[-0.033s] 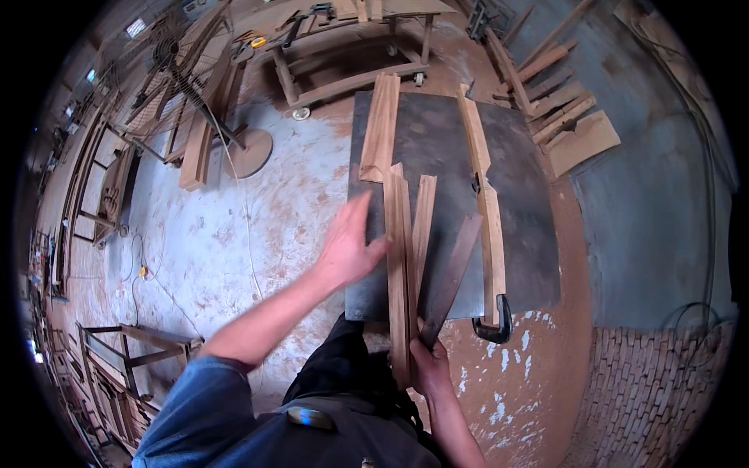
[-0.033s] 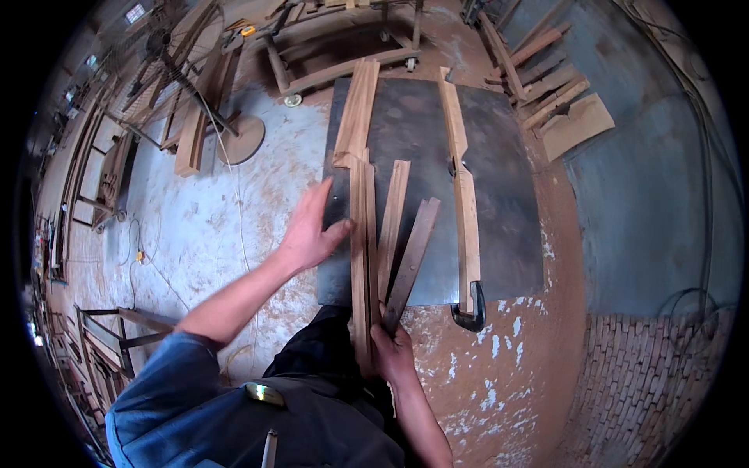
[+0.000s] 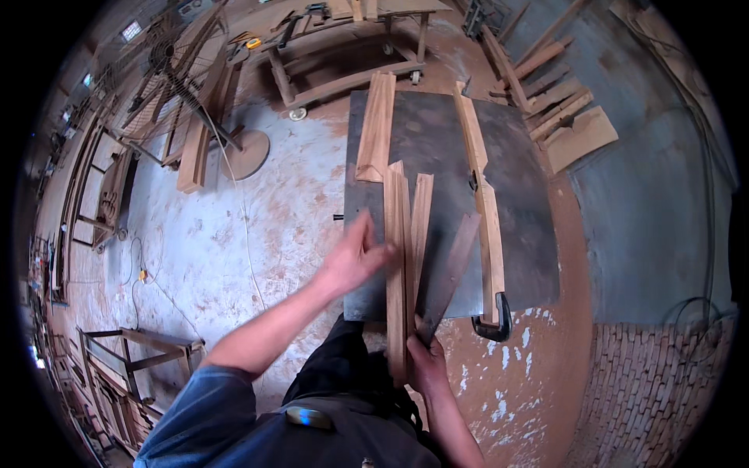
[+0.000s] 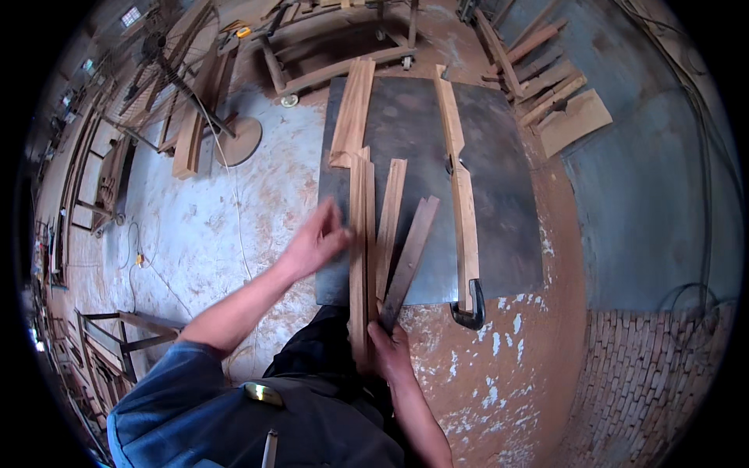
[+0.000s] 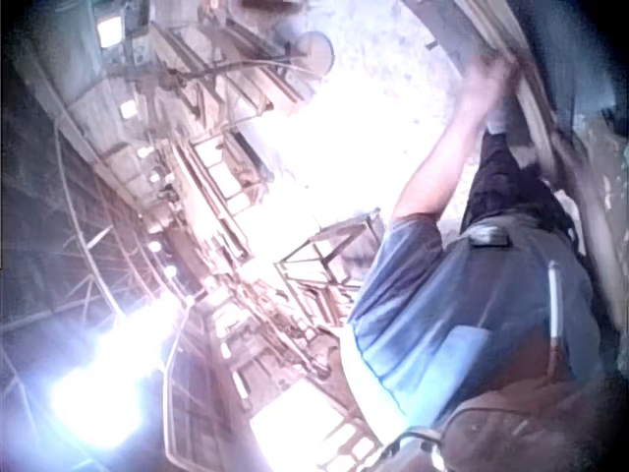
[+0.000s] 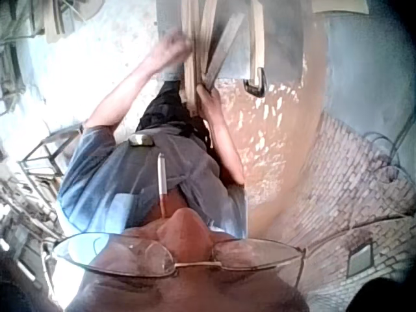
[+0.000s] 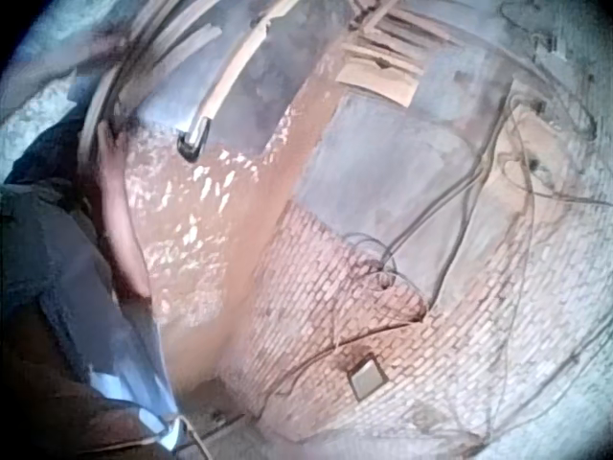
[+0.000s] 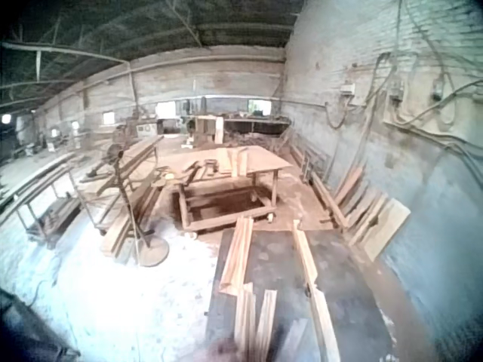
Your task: The person repeatedly picks up wooden planks from a pile, places them on a workbench, and cuts them using a hand saw. After cutting, the person stacks the pieces on the bench or floor.
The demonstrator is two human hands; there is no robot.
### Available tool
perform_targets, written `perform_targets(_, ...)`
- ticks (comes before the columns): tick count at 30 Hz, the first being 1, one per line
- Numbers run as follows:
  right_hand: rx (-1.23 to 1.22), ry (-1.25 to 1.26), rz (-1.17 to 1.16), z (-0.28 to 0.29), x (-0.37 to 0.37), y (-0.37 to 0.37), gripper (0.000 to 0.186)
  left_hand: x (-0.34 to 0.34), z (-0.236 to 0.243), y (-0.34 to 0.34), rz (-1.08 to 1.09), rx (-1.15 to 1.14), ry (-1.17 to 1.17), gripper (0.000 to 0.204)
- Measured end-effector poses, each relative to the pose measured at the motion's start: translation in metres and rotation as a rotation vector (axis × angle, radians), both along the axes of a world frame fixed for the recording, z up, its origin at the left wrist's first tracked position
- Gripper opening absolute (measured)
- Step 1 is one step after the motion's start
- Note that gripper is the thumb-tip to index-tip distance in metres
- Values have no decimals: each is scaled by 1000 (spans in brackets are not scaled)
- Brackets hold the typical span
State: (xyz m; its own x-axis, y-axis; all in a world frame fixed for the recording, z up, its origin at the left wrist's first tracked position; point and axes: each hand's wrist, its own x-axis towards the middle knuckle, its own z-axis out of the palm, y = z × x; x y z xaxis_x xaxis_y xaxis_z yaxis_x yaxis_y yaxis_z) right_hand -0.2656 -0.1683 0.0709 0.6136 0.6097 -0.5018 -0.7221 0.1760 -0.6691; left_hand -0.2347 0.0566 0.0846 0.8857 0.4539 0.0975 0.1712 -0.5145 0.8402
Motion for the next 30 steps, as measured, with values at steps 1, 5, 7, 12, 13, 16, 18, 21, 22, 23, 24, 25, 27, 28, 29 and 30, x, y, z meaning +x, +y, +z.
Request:
perform_targets(1,-34,5,-2,-2,-1,8,50,-16,-33,-16,-61,-305,69,43)
perform_targets(5,-535,-578,-23,-52,-4,-6,28,-17,-59,-29,20,-519,220,46)
perform_targets(7,-752,-717,-86,-45,1,-12,19,-15,-52,-27,70,-358,265,46)
perform_targets(12,-557,-392,-94,-78,-4,-24,23,-7,-59,-27,93,-142,298,46)
perform_targets(13,-513,-299,-76,-75,-5,-17,25,-6,-58,-29,98,-144,308,45)
perform_targets(16,-522,-247,28,-77,-1,-6,28,-1,-61,-29,102,-116,300,43)
perform_targets(18,-394,-149,-10,-78,-7,-3,30,0,-72,-27,60,-69,229,41)
perform_targets(21,-69,56,-183,-66,-8,0,32,4,-67,-30,30,-93,275,41)
perform_targets(22,-67,62,-174,-62,-7,-1,32,5,-67,-31,21,-93,268,41)
perform_targets(23,-66,68,-164,-59,-7,-1,32,5,-69,-32,24,-93,266,42)
perform_targets(24,-64,73,-155,-58,-7,-1,33,5,-72,-34,28,-92,263,43)
perform_targets(25,-61,68,-154,-58,-7,-2,32,5,-74,-35,30,-93,261,44)
perform_targets(27,-56,58,-153,-60,-9,-2,30,5,-76,-37,36,-85,242,46)
perform_targets(28,-76,10,-149,-62,-11,-2,30,4,-76,-38,39,-82,233,46)
perform_targets(29,-95,-39,-144,-66,-13,-1,30,3,-76,-39,41,-78,220,47)
perform_targets(30,-115,-87,-139,-69,-15,-1,30,2,-76,-40,43,-74,207,47)
